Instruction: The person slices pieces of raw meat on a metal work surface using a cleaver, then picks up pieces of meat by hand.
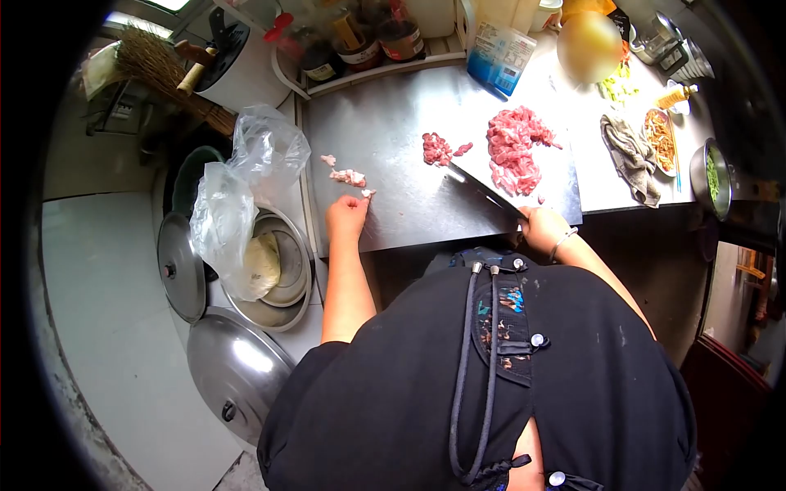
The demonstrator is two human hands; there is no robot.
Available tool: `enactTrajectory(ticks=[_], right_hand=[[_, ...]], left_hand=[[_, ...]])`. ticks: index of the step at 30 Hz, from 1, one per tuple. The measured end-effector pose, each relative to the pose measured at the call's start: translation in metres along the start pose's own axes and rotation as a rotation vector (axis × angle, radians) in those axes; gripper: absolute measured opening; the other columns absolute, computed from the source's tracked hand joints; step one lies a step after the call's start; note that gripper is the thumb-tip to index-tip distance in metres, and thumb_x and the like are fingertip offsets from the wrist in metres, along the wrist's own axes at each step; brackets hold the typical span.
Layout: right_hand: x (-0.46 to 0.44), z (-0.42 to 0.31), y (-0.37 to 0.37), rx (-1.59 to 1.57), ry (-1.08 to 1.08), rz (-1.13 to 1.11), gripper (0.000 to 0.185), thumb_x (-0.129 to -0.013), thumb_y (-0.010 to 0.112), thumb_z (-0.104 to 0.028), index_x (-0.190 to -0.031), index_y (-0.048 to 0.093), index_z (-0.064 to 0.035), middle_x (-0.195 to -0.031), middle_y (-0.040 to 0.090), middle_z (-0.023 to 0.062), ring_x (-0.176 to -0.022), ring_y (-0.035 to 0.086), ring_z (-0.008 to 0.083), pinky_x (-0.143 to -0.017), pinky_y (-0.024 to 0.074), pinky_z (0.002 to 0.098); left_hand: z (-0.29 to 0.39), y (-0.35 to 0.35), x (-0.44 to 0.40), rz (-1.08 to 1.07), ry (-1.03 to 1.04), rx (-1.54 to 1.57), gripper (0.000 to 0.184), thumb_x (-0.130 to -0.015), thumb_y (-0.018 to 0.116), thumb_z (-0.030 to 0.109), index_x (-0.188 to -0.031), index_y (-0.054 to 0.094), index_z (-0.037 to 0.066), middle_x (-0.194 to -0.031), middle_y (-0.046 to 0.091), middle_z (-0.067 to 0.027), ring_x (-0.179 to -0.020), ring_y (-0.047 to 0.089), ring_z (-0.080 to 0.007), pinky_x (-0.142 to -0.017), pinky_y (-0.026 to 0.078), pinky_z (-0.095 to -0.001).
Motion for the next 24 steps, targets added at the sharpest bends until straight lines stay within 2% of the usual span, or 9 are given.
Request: enactTrajectory(ticks=[1,4,8,10,13,15,19,21,24], right_hand=[[0.001,0.000,-0.001,-0.002,0.001,0.002,0.023,-0.086,0.050,-0.020,-0.098,0.060,-0.0033,-0.084,0.063,0.0232,-0.082,0.061,0.0390,-0.075,0.0478,0.0449],[0.004,-0.002,-0.004,-0.014,-0.028,0.018,0.022,-0.085,0.051,-0.020,-0.095,0.060,-0.0031,-0.083,0.063,0.0226,-0.082,0.061,0.0390,-0.075,0.0476,0.0450],[0.009,0.001,-0.005,-0.120,-0.044,0.056,0.019,-0.085,0.051,-0.019,-0.095,0.060,-0.0047,-0.082,0.063,0.0216,-0.080,0.061,0.0387,-0.073,0.0476,0.0446],[0.014,0.003,-0.005,-0.142,-0.041,0.084,0.020,-0.084,0.051,-0.018,-0.096,0.061,-0.0059,-0.083,0.063,0.0210,-0.080,0.061,0.0382,-0.073,0.0476,0.0443],[0.027,0.003,-0.015,-0.278,-0.142,0.266,0.024,-0.082,0.054,-0.016,-0.104,0.064,-0.0121,-0.082,0.064,0.0181,-0.077,0.062,0.0352,-0.070,0.0490,0.0412],[0.034,0.009,-0.021,-0.284,-0.175,0.425,0.024,-0.081,0.055,-0.015,-0.103,0.065,-0.0128,-0.082,0.064,0.0178,-0.075,0.063,0.0345,-0.069,0.0497,0.0405],[0.043,0.020,-0.025,-0.247,-0.115,0.437,0.025,-0.081,0.055,-0.015,-0.104,0.065,-0.0133,-0.082,0.064,0.0172,-0.074,0.063,0.0340,-0.068,0.0501,0.0406],[0.046,0.024,-0.023,-0.210,-0.078,0.400,0.026,-0.081,0.055,-0.014,-0.104,0.065,-0.0137,-0.083,0.065,0.0170,-0.075,0.063,0.0340,-0.069,0.0502,0.0406],[0.051,0.031,-0.015,-0.236,-0.028,0.363,0.023,-0.081,0.055,-0.016,-0.102,0.064,-0.0131,-0.082,0.064,0.0178,-0.076,0.062,0.0355,-0.070,0.0497,0.0418]], left_hand=[[0.002,-0.005,0.002,0.037,-0.031,-0.224,0.020,-0.078,0.062,0.017,-0.093,0.065,0.006,-0.076,0.066,-0.0097,-0.059,0.061,-0.0200,-0.057,0.049,-0.0325],[0.000,-0.011,0.004,0.176,0.043,-0.086,0.022,-0.076,0.060,0.019,-0.095,0.065,0.009,-0.077,0.066,-0.0122,-0.068,0.063,-0.0251,-0.064,0.049,-0.0367],[-0.001,-0.029,0.003,0.272,-0.001,-0.189,0.024,-0.076,0.056,0.016,-0.097,0.064,0.011,-0.079,0.065,-0.0119,-0.074,0.063,-0.0268,-0.068,0.049,-0.0379],[0.009,-0.042,0.006,0.402,0.164,-0.148,0.025,-0.077,0.055,0.015,-0.100,0.064,0.011,-0.085,0.064,-0.0111,-0.078,0.062,-0.0291,-0.071,0.049,-0.0394],[0.028,-0.043,0.003,0.401,0.346,-0.099,0.021,-0.078,0.058,0.014,-0.096,0.066,0.006,-0.085,0.065,-0.0095,-0.074,0.062,-0.0196,-0.068,0.049,-0.0312],[0.047,-0.038,0.005,0.369,0.353,-0.069,0.017,-0.078,0.060,0.011,-0.093,0.066,0.005,-0.086,0.063,-0.0081,-0.072,0.060,-0.0166,-0.068,0.049,-0.0289],[0.098,-0.016,0.015,0.306,0.480,0.069,0.016,-0.075,0.065,0.011,-0.090,0.066,0.007,-0.087,0.061,-0.0091,-0.078,0.060,-0.0227,-0.071,0.049,-0.0322],[0.142,0.016,0.033,0.209,0.831,-0.024,0.014,-0.076,0.065,0.009,-0.090,0.066,0.006,-0.088,0.062,-0.0086,-0.078,0.061,-0.0216,-0.072,0.050,-0.0303],[0.184,0.074,0.068,-0.022,1.053,-0.020,0.019,-0.073,0.067,0.011,-0.091,0.066,0.007,-0.094,0.062,-0.0097,-0.087,0.060,-0.0264,-0.079,0.049,-0.0348]])
Point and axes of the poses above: each hand's wrist, its own x-axis away from the middle knuckle, its own y-axis out of the palm, z = x × y, the point moved 8 cm from there along -x, towards the middle knuckle
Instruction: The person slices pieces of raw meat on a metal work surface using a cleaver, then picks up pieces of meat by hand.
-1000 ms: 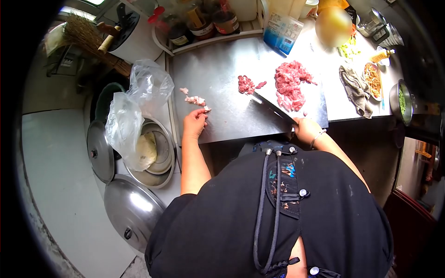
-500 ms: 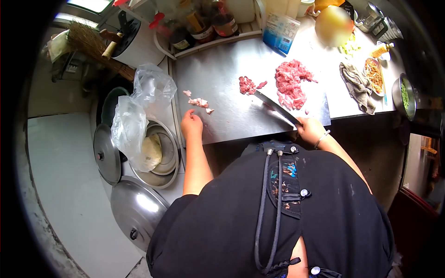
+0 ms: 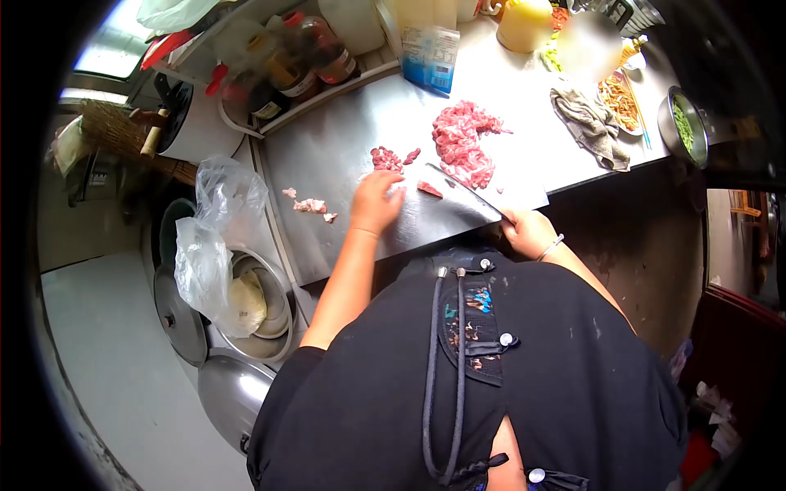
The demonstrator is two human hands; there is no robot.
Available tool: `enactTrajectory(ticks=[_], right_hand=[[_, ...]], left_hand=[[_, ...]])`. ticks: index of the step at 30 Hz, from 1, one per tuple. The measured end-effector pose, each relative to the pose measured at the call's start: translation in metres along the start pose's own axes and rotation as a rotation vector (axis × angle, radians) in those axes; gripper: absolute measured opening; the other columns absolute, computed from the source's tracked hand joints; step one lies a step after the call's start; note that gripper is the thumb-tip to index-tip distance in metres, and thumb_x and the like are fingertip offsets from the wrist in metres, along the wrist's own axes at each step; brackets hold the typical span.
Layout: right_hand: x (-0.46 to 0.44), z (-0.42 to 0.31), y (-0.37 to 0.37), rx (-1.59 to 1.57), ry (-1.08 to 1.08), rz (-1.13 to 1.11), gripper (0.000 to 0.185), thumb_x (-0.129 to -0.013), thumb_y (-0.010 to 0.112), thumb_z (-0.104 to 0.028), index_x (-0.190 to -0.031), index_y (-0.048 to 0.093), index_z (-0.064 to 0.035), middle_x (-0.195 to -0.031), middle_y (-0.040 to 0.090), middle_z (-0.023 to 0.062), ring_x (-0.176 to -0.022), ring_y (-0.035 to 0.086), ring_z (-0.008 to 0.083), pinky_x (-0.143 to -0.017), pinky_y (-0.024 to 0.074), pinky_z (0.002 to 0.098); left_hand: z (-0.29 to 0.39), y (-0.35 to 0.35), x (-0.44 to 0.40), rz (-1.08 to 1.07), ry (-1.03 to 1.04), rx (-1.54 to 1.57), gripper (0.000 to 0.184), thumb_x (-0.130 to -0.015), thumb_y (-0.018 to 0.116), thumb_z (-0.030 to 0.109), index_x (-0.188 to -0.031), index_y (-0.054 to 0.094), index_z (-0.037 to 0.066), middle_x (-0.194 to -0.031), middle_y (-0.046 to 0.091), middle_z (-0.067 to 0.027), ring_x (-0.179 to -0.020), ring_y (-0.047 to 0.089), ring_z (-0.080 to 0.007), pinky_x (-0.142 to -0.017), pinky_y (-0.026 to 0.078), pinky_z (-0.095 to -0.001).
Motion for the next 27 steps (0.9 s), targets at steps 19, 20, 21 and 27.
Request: enactTrajectory(ticks=[19,20,21,27], right_hand=[[0.001,-0.012,0.004,0.030,-0.008,-0.207,0.023,-0.082,0.055,-0.018,-0.102,0.063,-0.0107,-0.082,0.064,0.0186,-0.078,0.063,0.0348,-0.071,0.0499,0.0420],[-0.002,-0.015,0.007,0.052,-0.049,-0.195,0.023,-0.082,0.055,-0.018,-0.102,0.063,-0.0102,-0.083,0.065,0.0185,-0.079,0.063,0.0346,-0.071,0.0499,0.0418],[-0.005,-0.019,0.008,0.073,-0.090,-0.184,0.023,-0.082,0.054,-0.017,-0.102,0.063,-0.0097,-0.084,0.065,0.0184,-0.079,0.064,0.0344,-0.072,0.0500,0.0415],[-0.015,-0.023,0.015,0.119,-0.058,-0.240,0.024,-0.083,0.053,-0.016,-0.103,0.064,-0.0074,-0.085,0.065,0.0190,-0.081,0.063,0.0346,-0.075,0.0498,0.0412]], left_hand=[[0.039,0.039,0.032,0.076,0.052,-0.103,0.013,-0.069,0.066,0.003,-0.081,0.066,0.008,-0.086,0.062,-0.0066,-0.082,0.059,-0.0269,-0.074,0.049,-0.0356],[0.038,0.042,0.032,0.067,0.015,-0.117,0.011,-0.071,0.066,0.005,-0.082,0.066,0.008,-0.086,0.062,-0.0072,-0.081,0.059,-0.0275,-0.073,0.049,-0.0361],[0.037,0.045,0.033,0.057,-0.023,-0.132,0.010,-0.073,0.065,0.008,-0.083,0.066,0.008,-0.086,0.062,-0.0077,-0.080,0.059,-0.0282,-0.073,0.050,-0.0366],[0.034,0.048,0.031,0.061,-0.076,-0.190,0.010,-0.072,0.065,0.011,-0.080,0.067,0.007,-0.085,0.062,-0.0096,-0.080,0.059,-0.0299,-0.071,0.050,-0.0378]])
Point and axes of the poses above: each hand's wrist, its own x-axis away from the middle knuckle, its own y-axis out of the palm, z = x × y, the point moved 8 cm from there along -x, towards the middle knuckle
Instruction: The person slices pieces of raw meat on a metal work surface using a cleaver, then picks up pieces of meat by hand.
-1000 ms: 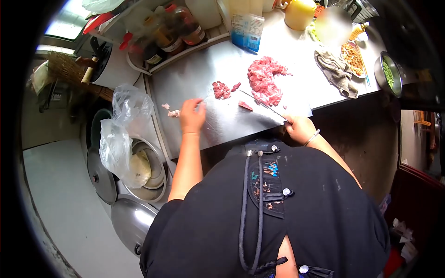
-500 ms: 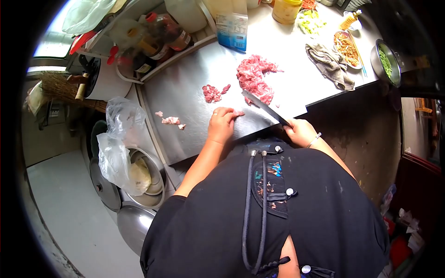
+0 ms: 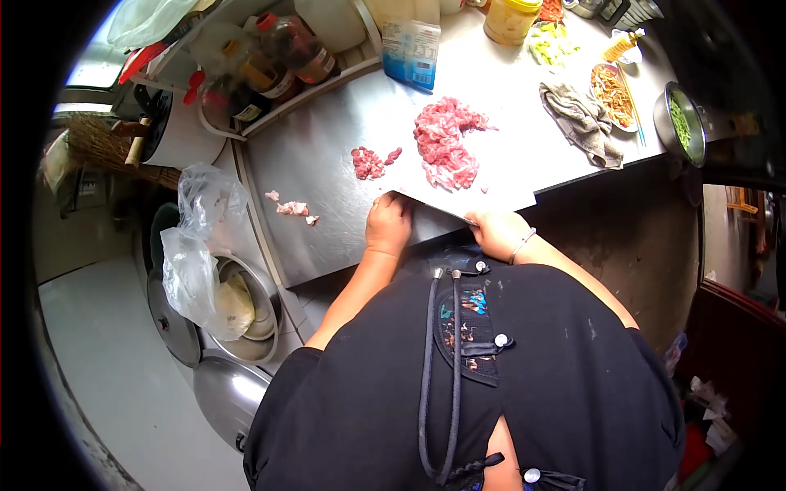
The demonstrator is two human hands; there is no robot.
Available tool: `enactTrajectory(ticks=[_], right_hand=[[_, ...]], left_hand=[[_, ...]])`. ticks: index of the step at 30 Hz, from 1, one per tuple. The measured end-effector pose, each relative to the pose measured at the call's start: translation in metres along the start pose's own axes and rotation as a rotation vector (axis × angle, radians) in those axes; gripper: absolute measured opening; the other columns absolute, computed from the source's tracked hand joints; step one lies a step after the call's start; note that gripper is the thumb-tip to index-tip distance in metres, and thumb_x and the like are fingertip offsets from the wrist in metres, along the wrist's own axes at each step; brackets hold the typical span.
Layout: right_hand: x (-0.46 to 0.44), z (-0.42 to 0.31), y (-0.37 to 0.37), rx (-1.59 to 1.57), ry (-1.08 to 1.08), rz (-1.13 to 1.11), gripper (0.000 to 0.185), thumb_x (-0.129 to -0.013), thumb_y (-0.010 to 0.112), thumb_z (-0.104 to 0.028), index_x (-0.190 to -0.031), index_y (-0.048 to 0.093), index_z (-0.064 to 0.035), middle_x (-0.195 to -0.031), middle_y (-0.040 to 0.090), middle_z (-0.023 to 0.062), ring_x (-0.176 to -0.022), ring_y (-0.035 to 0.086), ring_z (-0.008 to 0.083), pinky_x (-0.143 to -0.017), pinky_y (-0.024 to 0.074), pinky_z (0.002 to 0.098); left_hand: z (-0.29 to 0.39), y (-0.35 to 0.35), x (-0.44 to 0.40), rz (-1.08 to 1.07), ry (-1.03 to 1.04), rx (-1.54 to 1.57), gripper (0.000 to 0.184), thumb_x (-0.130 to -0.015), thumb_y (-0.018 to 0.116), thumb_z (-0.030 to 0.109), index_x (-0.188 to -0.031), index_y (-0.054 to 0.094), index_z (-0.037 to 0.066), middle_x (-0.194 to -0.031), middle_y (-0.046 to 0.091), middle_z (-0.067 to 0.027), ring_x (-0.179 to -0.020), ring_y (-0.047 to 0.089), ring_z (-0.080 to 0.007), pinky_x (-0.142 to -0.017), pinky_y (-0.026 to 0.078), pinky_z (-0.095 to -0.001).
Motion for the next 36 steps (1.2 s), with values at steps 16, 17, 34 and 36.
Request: enactTrajectory(ticks=[16,17,34,36], right_hand=[[-0.042,-0.028,0.019,0.109,0.133,-0.286,0.025,-0.077,0.047,-0.005,-0.098,0.060,0.0015,-0.090,0.064,0.0237,-0.086,0.063,0.0367,-0.077,0.0488,0.0423],[-0.051,-0.026,0.028,0.100,0.096,-0.227,0.024,-0.078,0.046,-0.005,-0.096,0.059,0.0019,-0.090,0.064,0.0241,-0.086,0.063,0.0371,-0.076,0.0486,0.0431],[-0.019,-0.020,0.003,0.162,0.017,-0.167,0.025,-0.080,0.047,-0.011,-0.099,0.062,-0.0052,-0.085,0.065,0.0211,-0.083,0.064,0.0349,-0.076,0.0481,0.0437],[-0.016,-0.018,0.002,0.172,-0.057,-0.079,0.030,-0.079,0.049,-0.009,-0.107,0.061,-0.0062,-0.077,0.065,0.0191,-0.072,0.064,0.0343,-0.068,0.0496,0.0436]], left_hand=[[-0.007,0.020,-0.003,-0.108,0.040,-0.032,0.016,-0.068,0.063,0.009,-0.083,0.067,0.005,-0.084,0.063,-0.0140,-0.077,0.060,-0.0335,-0.071,0.050,-0.0394],[-0.007,0.019,-0.003,-0.114,0.003,-0.031,0.016,-0.068,0.063,0.009,-0.083,0.067,0.005,-0.083,0.063,-0.0138,-0.075,0.060,-0.0337,-0.071,0.050,-0.0397],[-0.003,0.005,-0.002,-0.044,-0.013,0.017,0.024,-0.068,0.068,0.011,-0.091,0.068,0.007,-0.089,0.065,-0.0121,-0.083,0.060,-0.0312,-0.074,0.050,-0.0373],[-0.009,0.011,0.001,-0.065,-0.024,0.029,0.029,-0.067,0.066,0.010,-0.096,0.067,0.006,-0.092,0.064,-0.0143,-0.085,0.060,-0.0338,-0.076,0.050,-0.0385]])
Point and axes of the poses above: each hand's wrist, its own x-axis away from the middle knuckle, its own y-axis out of the palm, z = x × y, the point moved 8 cm from there along -x, towards the middle knuckle
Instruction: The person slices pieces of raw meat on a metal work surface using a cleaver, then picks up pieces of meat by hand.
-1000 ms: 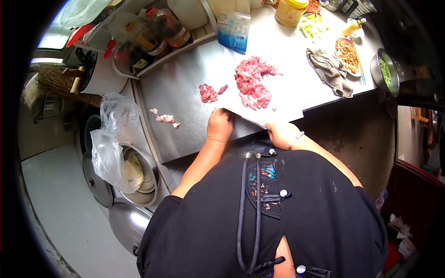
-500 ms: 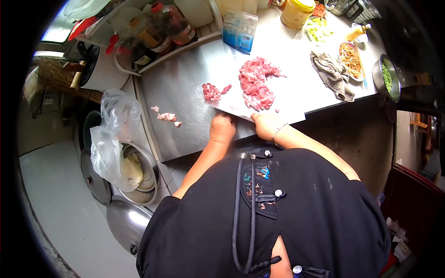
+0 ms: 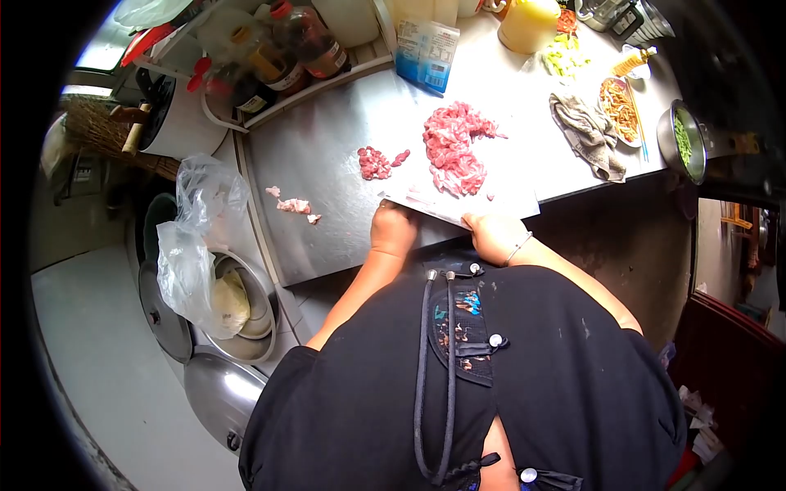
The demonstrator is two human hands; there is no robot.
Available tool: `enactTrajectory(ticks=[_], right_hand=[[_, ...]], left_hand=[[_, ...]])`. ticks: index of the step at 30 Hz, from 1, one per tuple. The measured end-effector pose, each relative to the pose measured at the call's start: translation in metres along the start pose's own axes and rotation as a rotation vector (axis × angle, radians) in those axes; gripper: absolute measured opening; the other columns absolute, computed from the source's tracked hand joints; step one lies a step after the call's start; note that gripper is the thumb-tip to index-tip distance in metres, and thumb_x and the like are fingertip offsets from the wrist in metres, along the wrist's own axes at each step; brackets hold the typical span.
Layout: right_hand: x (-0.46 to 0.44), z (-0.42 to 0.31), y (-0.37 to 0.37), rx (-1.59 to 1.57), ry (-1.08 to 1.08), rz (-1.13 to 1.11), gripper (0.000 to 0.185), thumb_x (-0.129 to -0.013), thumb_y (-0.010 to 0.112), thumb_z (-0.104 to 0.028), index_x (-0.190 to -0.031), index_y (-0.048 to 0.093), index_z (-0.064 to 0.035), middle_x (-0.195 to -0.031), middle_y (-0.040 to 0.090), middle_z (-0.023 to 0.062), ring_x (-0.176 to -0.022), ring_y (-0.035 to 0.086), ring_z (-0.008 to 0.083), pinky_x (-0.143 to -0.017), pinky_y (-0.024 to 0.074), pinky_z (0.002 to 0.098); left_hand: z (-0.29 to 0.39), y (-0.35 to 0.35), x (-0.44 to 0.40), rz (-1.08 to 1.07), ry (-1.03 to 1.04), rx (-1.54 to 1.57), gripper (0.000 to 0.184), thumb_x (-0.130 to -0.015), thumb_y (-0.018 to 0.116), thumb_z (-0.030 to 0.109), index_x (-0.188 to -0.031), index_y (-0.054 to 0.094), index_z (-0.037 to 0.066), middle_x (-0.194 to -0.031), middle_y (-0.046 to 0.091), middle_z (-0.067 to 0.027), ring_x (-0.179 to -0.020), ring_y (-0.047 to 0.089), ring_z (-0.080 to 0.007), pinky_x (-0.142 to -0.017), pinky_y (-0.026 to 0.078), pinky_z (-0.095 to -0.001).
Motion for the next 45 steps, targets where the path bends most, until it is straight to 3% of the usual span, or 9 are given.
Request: enactTrajectory(ticks=[8,15,18,24,25,29,36,45], right_hand=[[-0.003,0.015,0.005,-0.002,0.029,-0.041,0.029,-0.077,0.049,-0.006,-0.104,0.059,-0.0045,-0.078,0.065,0.0197,-0.076,0.064,0.0348,-0.069,0.0494,0.0433],[-0.028,0.001,0.014,-0.027,0.105,-0.146,0.027,-0.077,0.046,-0.004,-0.102,0.058,-0.0011,-0.086,0.065,0.0217,-0.083,0.063,0.0353,-0.074,0.0482,0.0437],[-0.038,-0.006,0.014,-0.022,0.102,-0.149,0.027,-0.078,0.045,-0.004,-0.102,0.057,0.0001,-0.087,0.064,0.0220,-0.084,0.063,0.0357,-0.075,0.0481,0.0440],[0.006,0.018,0.008,0.015,0.081,-0.116,0.030,-0.078,0.047,-0.005,-0.106,0.057,-0.0017,-0.087,0.064,0.0219,-0.085,0.063,0.0368,-0.076,0.0484,0.0431],[0.013,0.023,0.005,-0.021,0.154,-0.132,0.023,-0.079,0.048,-0.007,-0.098,0.060,-0.0012,-0.096,0.063,0.0227,-0.091,0.062,0.0352,-0.080,0.0484,0.0426],[0.020,0.046,0.014,-0.077,0.143,-0.134,0.026,-0.081,0.047,-0.009,-0.102,0.061,-0.0029,-0.090,0.064,0.0224,-0.085,0.063,0.0355,-0.077,0.0489,0.0435],[0.020,0.019,0.004,-0.181,0.130,-0.075,0.026,-0.083,0.048,-0.010,-0.103,0.062,-0.0031,-0.088,0.064,0.0225,-0.085,0.063,0.0356,-0.076,0.0488,0.0437],[0.018,0.020,0.011,-0.131,0.173,-0.208,0.028,-0.078,0.048,-0.005,-0.102,0.061,-0.0016,-0.095,0.063,0.0237,-0.093,0.062,0.0352,-0.082,0.0477,0.0413]], left_hand=[[-0.003,0.000,-0.001,0.019,-0.024,-0.011,0.020,-0.069,0.065,0.014,-0.086,0.067,0.006,-0.084,0.063,-0.0136,-0.079,0.059,-0.0336,-0.073,0.049,-0.0394],[-0.002,0.006,-0.002,-0.024,-0.038,-0.074,0.020,-0.067,0.066,0.012,-0.086,0.067,0.006,-0.088,0.063,-0.0128,-0.082,0.059,-0.0322,-0.075,0.050,-0.0390],[0.001,0.002,-0.003,0.071,-0.014,-0.069,0.019,-0.066,0.066,0.012,-0.084,0.067,0.006,-0.088,0.063,-0.0125,-0.083,0.058,-0.0319,-0.076,0.049,-0.0385],[-0.012,0.010,-0.002,-0.129,-0.151,-0.128,0.017,-0.067,0.067,0.011,-0.083,0.068,0.006,-0.089,0.064,-0.0119,-0.084,0.059,-0.0309,-0.076,0.049,-0.0377],[-0.009,0.004,-0.003,-0.067,-0.119,-0.084,0.015,-0.067,0.067,0.011,-0.081,0.068,0.006,-0.089,0.064,-0.0107,-0.084,0.059,-0.0297,-0.076,0.049,-0.0370],[-0.005,-0.006,-0.003,0.090,-0.065,0.062,0.009,-0.069,0.068,0.011,-0.077,0.069,0.008,-0.083,0.064,-0.0073,-0.081,0.060,-0.0269,-0.074,0.049,-0.0356],[-0.001,-0.007,-0.001,0.088,-0.028,0.062,0.010,-0.069,0.068,0.011,-0.078,0.068,0.007,-0.087,0.063,-0.0066,-0.082,0.060,-0.0269,-0.073,0.049,-0.0355],[0.001,-0.004,-0.003,0.024,-0.061,0.005,0.009,-0.069,0.064,0.010,-0.073,0.065,0.002,-0.085,0.062,-0.0106,-0.081,0.058,-0.0298,-0.073,0.049,-0.0377]])
Point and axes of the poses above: each hand's wrist, its own x-axis away from the middle knuckle, its own y-axis out of the palm, z = x × y, the point moved 8 cm from there along -x, towards the middle knuckle
